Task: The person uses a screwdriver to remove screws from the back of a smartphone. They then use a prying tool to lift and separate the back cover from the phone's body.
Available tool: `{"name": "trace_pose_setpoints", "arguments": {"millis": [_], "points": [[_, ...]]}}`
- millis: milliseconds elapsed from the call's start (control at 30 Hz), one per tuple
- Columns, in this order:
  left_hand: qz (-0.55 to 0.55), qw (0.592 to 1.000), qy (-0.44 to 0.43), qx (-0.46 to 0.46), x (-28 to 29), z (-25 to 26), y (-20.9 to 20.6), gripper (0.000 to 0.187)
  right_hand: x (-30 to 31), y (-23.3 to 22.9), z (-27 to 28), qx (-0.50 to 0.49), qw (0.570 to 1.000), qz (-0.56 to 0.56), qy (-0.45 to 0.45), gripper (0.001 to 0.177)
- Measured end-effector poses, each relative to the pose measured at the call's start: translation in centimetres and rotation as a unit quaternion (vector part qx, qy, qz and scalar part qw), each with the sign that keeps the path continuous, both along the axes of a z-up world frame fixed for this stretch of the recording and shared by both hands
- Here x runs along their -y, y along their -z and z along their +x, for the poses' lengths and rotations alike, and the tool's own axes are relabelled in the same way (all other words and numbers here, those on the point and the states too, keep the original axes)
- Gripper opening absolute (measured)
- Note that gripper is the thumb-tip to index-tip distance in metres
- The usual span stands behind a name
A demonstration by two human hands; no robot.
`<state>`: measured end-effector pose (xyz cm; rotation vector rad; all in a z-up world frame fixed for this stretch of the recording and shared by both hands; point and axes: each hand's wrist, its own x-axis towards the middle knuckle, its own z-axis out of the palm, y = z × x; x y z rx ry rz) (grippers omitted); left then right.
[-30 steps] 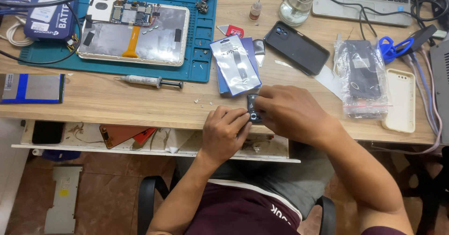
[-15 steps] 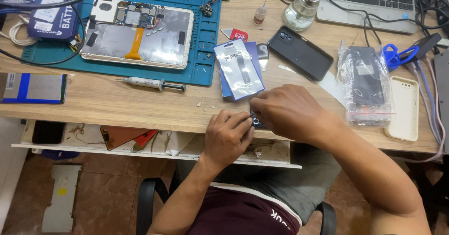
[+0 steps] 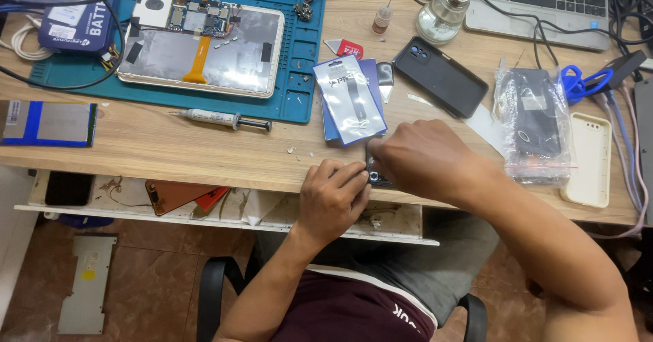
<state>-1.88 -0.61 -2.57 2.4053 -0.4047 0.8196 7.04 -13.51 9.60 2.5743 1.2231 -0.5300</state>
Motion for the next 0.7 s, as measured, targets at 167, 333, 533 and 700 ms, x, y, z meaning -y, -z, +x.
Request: {"name": "trace_pose_setpoints", "arguments": {"millis": [167, 333, 533, 700], "points": [[-0.003, 1.000, 0.002, -0.012, 0.00, -0.14, -0.46, 0.008, -0.45, -0.54, -0.69, -0.017, 0.999, 0.028, 0.002, 0.017], [0.004, 1.000, 0.001, -0.010, -0.04, -0.08, -0.39, 0.009, -0.62, -0.49, -0.44, -0.038, 0.999, 0.032, -0.003, 0.015], [-0.002, 1.000, 0.002, -0.018, 0.04, -0.18, -0.07, 0.011, -0.66, -0.78, -0.46, -0.024, 0.999, 0.030, -0.006, 0.014], [0.011, 1.000, 0.003, -0.029, -0.01, -0.26, -0.24, 0.010, -0.91, -0.99, -0.65, -0.022, 0.998, 0.043, 0.032, 0.016]]}}
